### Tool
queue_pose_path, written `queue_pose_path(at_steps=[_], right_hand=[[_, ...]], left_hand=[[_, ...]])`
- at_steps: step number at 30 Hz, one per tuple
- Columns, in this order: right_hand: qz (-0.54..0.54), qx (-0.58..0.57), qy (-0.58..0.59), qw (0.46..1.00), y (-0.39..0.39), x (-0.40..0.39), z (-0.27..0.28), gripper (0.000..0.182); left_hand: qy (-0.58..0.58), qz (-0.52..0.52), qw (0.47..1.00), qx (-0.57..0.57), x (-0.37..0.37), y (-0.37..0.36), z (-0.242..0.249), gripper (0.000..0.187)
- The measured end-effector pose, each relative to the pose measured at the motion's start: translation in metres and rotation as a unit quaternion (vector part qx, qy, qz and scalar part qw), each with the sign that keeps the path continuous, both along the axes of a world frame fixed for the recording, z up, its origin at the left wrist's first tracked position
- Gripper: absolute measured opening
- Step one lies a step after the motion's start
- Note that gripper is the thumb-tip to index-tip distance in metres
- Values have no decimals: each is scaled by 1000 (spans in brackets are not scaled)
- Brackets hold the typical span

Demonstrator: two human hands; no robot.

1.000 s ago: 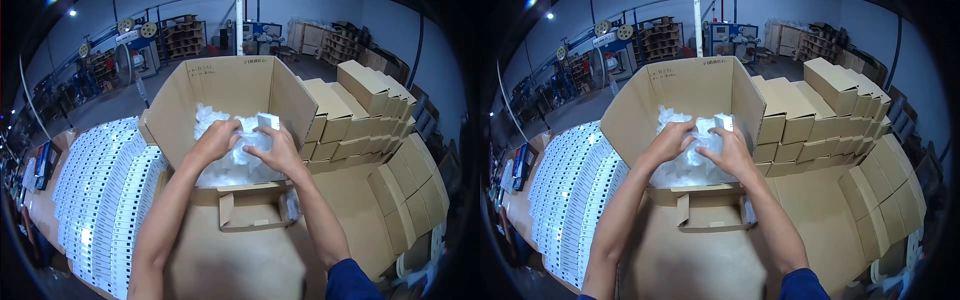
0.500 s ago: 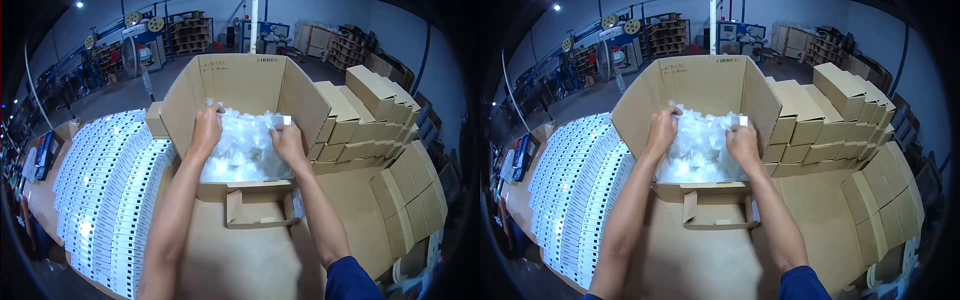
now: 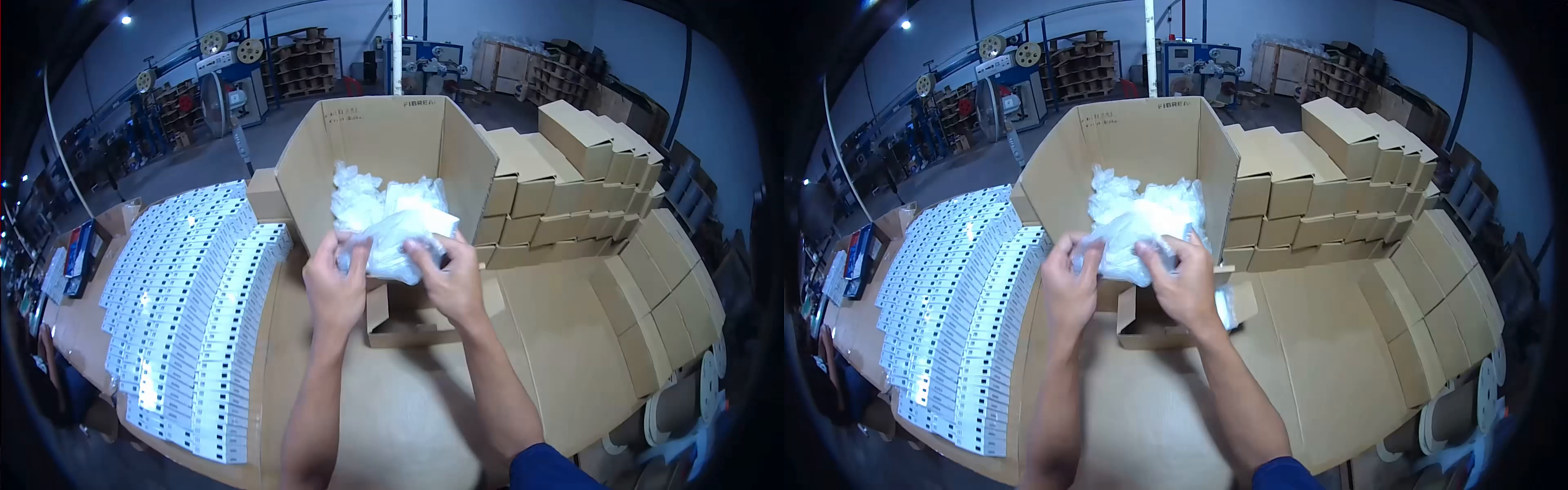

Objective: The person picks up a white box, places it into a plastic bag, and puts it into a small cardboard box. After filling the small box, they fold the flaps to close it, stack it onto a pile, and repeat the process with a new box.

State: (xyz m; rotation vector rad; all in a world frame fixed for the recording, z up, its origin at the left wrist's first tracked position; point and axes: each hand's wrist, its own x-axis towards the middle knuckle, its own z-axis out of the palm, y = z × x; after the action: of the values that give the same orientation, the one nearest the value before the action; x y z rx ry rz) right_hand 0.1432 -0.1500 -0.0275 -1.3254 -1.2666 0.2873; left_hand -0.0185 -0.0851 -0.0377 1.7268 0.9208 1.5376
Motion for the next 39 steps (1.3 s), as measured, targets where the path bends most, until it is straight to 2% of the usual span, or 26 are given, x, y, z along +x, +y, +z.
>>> queue_pose_path(at_steps=[2, 3, 5, 6, 10, 12, 13, 16, 19, 22, 25, 26, 29, 30, 33, 36, 39], right_hand=[[34, 0, 113, 993, -22, -1, -8, 26], [46, -34, 96, 994, -34, 3, -16, 29], [69, -10, 182, 981, -64, -12, -22, 36], [66, -21, 171, 983, -76, -15, -29, 38], [66, -64, 164, 982, -120, -17, -45, 41], [79, -66, 195, 975, -141, -22, -56, 35], [94, -88, 174, 976, -152, -24, -59, 33], [140, -166, 143, 966, -186, -20, -68, 25], [87, -138, 117, 980, -206, -22, -86, 26], [58, -119, 138, 982, -217, -30, -89, 26], [6, -166, 76, 983, -226, -37, -87, 27], [1, -153, 56, 987, -227, -39, -84, 27], [5, -126, 24, 992, -230, -48, -80, 25], [14, -124, 31, 992, -231, -50, -80, 24], [34, -89, 40, 995, -230, -52, -85, 22], [61, -93, 41, 993, -230, -44, -95, 21], [87, -133, 71, 985, -232, -36, -93, 23]], left_hand=[[-64, -96, 986, -117, -17, -39, -10, 21], [-95, -143, 969, -176, -24, -57, -16, 24], [-128, -170, 956, -203, -30, -86, -32, 30], [-146, -183, 948, -218, -32, -99, -39, 33], [-116, -201, 941, -245, -45, -142, -55, 33], [-74, -149, 953, -252, -47, -162, -57, 33], [-52, -121, 959, -252, -48, -170, -58, 34], [74, -55, 973, -213, -59, -182, -72, 35], [97, -68, 963, -242, -67, -191, -61, 36], [98, 4, 983, -153, -73, -193, -59, 27], [152, 33, 984, 92, -74, -216, -57, 18], [171, -36, 980, 95, -75, -229, -48, 1], [191, -44, 971, 139, -51, -236, -43, 11], [214, -28, 972, 95, -48, -238, -49, 19], [242, -62, 967, 49, -46, -232, -57, 18], [240, -147, 959, 19, -50, -222, -70, 16], [216, -160, 962, 48, -46, -214, -79, 11]])
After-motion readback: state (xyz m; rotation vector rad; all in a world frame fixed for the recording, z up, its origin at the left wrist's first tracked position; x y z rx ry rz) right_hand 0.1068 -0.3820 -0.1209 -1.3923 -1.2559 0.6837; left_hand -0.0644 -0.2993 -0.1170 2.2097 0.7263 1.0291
